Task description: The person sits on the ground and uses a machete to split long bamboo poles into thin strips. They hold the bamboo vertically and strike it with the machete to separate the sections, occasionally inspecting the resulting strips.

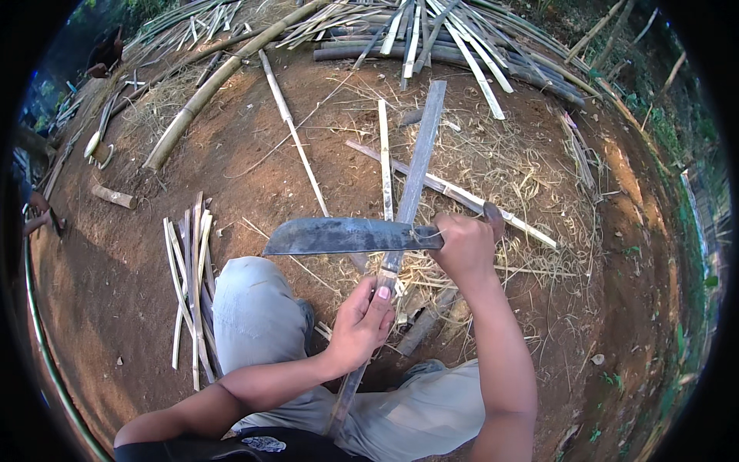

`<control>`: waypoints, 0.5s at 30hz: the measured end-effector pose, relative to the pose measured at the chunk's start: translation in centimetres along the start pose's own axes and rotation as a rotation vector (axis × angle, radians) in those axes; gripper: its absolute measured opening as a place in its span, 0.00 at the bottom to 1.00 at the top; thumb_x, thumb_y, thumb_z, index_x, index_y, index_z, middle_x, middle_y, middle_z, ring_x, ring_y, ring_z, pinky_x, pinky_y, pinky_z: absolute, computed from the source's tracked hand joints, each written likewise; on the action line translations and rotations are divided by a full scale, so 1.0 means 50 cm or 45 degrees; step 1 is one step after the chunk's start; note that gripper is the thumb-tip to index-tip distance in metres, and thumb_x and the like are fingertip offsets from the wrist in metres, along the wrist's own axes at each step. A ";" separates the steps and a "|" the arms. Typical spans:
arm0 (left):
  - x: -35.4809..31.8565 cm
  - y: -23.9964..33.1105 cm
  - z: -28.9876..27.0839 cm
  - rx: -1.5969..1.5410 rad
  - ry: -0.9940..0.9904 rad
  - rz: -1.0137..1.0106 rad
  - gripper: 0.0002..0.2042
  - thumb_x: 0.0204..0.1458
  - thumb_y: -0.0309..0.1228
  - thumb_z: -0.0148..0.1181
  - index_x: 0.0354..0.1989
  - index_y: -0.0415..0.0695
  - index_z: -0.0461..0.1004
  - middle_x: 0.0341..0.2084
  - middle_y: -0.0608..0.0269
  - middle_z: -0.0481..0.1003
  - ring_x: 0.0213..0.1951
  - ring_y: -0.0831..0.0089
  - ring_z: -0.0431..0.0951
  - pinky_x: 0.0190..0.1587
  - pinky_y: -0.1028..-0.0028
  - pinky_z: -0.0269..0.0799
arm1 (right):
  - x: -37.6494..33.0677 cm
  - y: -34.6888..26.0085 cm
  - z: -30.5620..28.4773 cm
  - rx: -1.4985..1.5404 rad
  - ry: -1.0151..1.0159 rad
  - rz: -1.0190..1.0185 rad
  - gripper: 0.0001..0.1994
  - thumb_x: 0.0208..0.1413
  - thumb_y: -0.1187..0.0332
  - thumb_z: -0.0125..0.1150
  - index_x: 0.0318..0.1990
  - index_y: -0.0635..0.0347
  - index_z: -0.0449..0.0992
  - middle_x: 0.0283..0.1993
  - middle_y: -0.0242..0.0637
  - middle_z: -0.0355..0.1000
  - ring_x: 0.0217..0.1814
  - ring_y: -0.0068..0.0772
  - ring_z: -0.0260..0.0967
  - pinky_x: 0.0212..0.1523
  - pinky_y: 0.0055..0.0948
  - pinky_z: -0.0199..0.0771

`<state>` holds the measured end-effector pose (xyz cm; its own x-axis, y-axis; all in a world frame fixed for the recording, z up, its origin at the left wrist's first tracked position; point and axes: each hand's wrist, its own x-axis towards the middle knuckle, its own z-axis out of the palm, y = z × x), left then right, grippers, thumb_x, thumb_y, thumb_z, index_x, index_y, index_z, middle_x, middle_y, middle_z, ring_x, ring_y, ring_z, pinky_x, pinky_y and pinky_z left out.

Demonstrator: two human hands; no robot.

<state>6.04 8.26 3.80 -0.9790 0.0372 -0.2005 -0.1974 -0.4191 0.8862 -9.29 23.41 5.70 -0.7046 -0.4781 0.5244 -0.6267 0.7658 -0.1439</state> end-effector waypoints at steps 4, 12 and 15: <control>-0.018 0.004 0.007 -0.057 -0.061 -0.067 0.12 0.68 0.41 0.45 0.47 0.45 0.63 0.20 0.73 0.62 0.18 0.88 0.56 0.18 0.83 0.52 | 0.047 0.017 -0.019 0.020 0.013 0.473 0.07 0.48 0.69 0.61 0.22 0.59 0.76 0.20 0.44 0.73 0.23 0.50 0.73 0.27 0.43 0.72; -0.033 -0.012 0.049 -0.106 -0.266 -0.093 0.11 0.68 0.39 0.44 0.46 0.44 0.62 0.20 0.71 0.62 0.17 0.87 0.56 0.17 0.83 0.51 | 0.102 0.141 -0.077 -0.082 0.155 1.017 0.09 0.49 0.65 0.61 0.27 0.61 0.79 0.25 0.48 0.77 0.31 0.52 0.77 0.36 0.45 0.76; -0.034 -0.003 0.046 -0.020 -0.212 -0.130 0.11 0.69 0.38 0.43 0.46 0.43 0.63 0.20 0.71 0.62 0.17 0.88 0.56 0.17 0.83 0.52 | 0.119 0.124 -0.082 -0.023 0.120 1.125 0.11 0.49 0.64 0.62 0.29 0.63 0.80 0.30 0.49 0.78 0.38 0.51 0.78 0.40 0.45 0.75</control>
<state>7.60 10.33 4.95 -0.9490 0.2296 -0.2162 -0.2969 -0.4195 0.8578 -16.01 27.08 11.39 -0.8976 0.3276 0.2950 0.1388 0.8451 -0.5163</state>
